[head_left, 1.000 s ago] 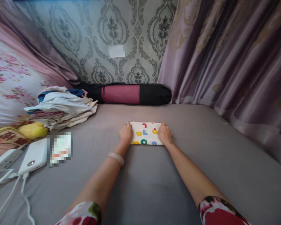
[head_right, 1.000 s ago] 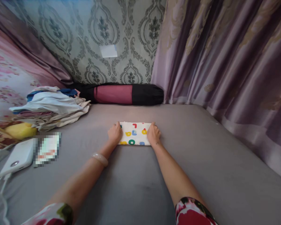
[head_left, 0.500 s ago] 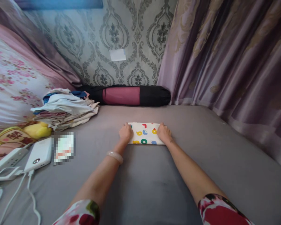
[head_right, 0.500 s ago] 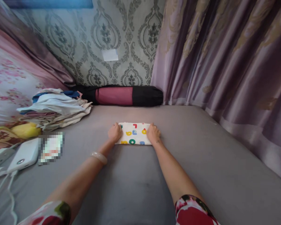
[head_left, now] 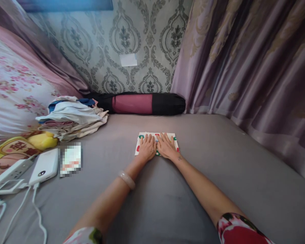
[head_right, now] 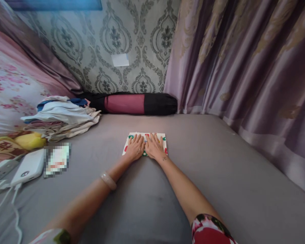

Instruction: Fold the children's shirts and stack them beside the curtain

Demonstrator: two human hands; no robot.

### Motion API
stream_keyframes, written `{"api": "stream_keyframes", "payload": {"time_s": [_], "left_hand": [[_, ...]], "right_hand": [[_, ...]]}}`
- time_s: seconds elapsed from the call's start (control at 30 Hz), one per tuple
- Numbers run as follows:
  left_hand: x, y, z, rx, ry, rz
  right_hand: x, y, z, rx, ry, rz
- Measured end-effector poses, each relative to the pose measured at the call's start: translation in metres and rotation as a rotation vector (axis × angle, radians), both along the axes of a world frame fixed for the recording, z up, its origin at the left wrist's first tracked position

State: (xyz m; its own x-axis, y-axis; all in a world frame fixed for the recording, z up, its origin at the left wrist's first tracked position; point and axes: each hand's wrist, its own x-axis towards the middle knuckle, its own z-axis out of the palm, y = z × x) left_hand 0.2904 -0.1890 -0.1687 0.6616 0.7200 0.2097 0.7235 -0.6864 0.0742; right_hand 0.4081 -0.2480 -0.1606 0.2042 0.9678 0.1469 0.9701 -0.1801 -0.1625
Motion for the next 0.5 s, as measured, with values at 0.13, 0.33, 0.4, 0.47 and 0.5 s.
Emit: {"api": "stream_keyframes", "payload": {"time_s": [0.13,0.33,0.4,0.47,0.5], "left_hand": [[-0.002,0.0029,-0.0042,-0.041,0.035,0.009],[-0.0005,0.0036,-0.0052,-0.059,0.07,0.017],[-0.0003,0.004,-0.0059,-0.066,0.074,0.016],[-0.0005,0.0049,-0.0056,-0.077,0.077,0.016],[-0.0006,0.0057,-0.0047,-0.078,0.076,0.012]], "right_hand": [[0.0024,0.0019,-0.0068,-0.026,0.015,-0.017],[0.0022,0.0043,-0.0043,-0.087,0.014,-0.019],[0.0023,0.0048,-0.0026,-0.113,0.026,-0.022],[0.0032,0.0057,-0.0007,-0.145,0.048,-0.023],[0.0039,0.0063,0.0004,-0.161,0.058,-0.021]]}}
